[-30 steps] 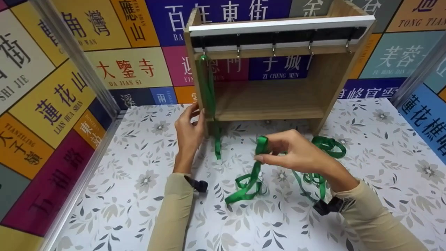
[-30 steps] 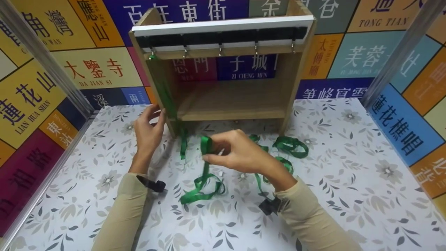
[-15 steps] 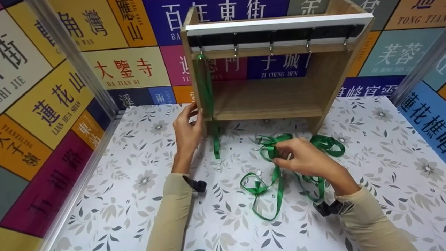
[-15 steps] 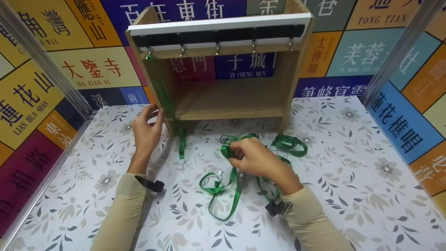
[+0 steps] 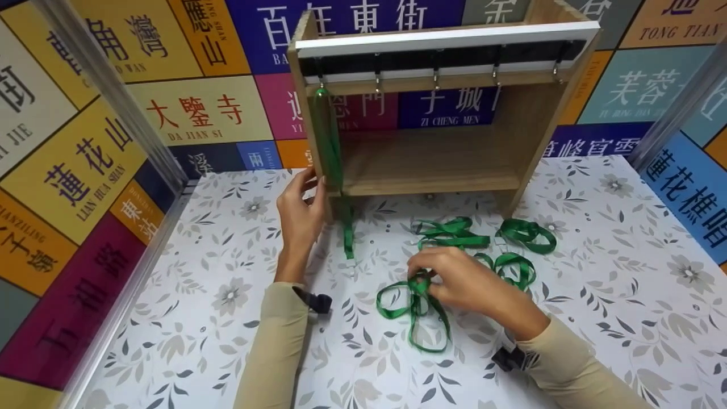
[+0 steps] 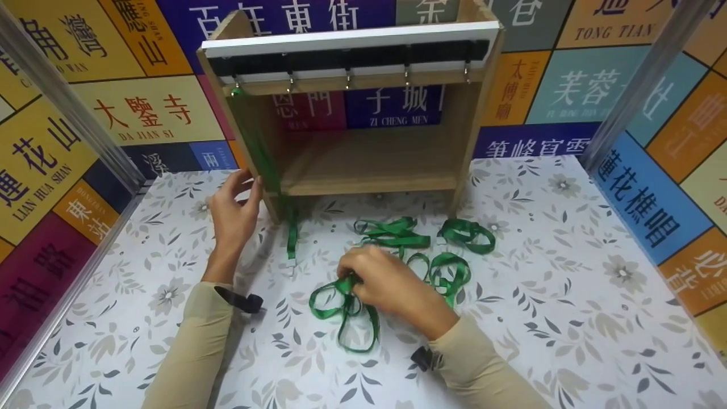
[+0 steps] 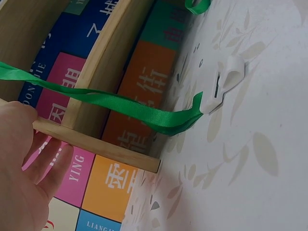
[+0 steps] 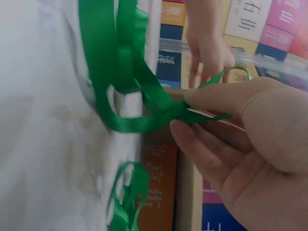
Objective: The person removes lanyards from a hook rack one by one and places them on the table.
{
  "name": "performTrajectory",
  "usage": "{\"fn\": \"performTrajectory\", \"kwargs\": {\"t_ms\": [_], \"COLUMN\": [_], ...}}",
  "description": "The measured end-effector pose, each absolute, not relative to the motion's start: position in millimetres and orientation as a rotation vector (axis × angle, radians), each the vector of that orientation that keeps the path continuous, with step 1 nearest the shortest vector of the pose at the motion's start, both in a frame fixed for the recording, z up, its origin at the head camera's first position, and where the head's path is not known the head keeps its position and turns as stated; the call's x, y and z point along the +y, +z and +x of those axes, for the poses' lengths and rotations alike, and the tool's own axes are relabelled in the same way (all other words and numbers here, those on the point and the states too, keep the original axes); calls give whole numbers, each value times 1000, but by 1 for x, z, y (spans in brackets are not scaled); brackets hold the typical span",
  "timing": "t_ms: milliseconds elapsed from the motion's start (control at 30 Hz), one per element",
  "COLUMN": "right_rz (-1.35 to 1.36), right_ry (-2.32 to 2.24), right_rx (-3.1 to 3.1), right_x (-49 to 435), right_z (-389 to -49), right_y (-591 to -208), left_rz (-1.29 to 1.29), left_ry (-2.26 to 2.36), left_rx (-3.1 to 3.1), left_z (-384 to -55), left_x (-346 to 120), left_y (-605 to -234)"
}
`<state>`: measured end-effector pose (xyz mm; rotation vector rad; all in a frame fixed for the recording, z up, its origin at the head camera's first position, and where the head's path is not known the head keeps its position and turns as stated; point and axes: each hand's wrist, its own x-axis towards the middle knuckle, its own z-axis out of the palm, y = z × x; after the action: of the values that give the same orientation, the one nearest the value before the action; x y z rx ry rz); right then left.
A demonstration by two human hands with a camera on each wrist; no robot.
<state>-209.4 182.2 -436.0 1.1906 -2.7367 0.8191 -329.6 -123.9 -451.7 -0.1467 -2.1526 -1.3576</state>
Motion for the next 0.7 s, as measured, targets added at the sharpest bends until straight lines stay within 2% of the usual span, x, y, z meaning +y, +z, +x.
{"fn": "performTrajectory", "kwargs": {"t_ms": [200,700], "right_rz": [1290,1582], "right_ry": [744,927], "right_rx": [-2868,-3024], "right_x": [184,187], "right_z": [-207,-199], "right_y": [-438,-425], "left_rz": [-142,-151], "left_ry": [-1346,-1383], "left_rx": [-2154,-2148], "left_z": [-330,-330], "left_x": [-123,-124], "left_y": [-452,-453]}}
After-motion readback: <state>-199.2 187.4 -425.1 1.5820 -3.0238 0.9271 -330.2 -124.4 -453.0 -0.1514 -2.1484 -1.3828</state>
